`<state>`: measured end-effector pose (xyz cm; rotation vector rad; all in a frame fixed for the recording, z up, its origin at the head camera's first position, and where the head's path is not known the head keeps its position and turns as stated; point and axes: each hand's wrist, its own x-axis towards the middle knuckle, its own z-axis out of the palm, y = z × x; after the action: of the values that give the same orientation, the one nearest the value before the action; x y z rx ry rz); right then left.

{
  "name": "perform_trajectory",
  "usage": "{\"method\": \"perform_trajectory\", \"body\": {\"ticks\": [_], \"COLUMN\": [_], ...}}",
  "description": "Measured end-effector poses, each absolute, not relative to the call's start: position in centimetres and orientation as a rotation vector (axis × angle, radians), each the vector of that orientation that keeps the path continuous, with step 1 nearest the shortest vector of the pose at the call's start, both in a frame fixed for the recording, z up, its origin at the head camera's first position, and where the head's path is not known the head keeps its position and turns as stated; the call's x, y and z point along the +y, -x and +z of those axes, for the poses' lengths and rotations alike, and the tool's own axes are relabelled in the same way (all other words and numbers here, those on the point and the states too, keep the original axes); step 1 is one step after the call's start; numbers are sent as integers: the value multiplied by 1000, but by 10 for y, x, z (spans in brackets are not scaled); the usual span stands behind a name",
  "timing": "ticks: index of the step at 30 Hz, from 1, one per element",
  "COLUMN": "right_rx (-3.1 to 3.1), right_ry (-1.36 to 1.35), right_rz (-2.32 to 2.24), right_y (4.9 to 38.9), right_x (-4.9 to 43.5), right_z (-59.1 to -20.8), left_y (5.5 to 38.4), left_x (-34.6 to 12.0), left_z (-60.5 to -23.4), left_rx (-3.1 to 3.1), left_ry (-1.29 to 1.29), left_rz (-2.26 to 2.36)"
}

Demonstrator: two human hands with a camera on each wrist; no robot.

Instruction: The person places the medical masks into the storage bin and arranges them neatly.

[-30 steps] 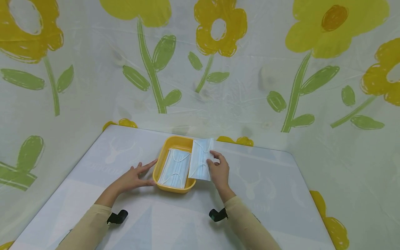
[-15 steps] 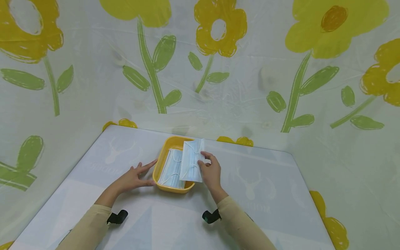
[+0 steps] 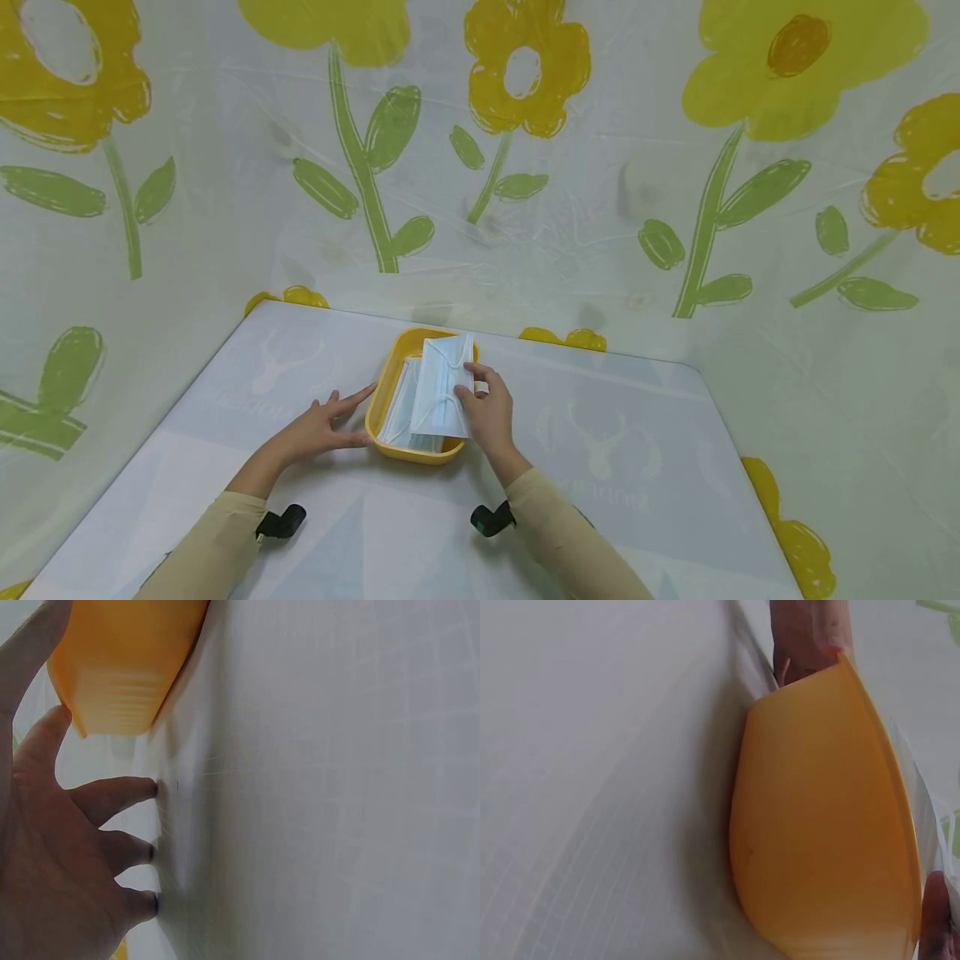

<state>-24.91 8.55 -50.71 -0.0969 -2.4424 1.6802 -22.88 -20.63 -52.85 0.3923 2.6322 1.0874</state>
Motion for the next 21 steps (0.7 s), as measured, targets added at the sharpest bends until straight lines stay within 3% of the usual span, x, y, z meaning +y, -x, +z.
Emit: {"method": "perform_trajectory", "body": {"ticks": [21], "right_rx": [-2645], "right_ry": [-35], "right_rz": [1544], "right_y": [247], "right_x": [54], "right_z": [-497], "left_y": [227], "left_x": [-208], "left_z": [-527], "left_rx": [2621], "left_ry": [-419], "left_rz": [1108]}}
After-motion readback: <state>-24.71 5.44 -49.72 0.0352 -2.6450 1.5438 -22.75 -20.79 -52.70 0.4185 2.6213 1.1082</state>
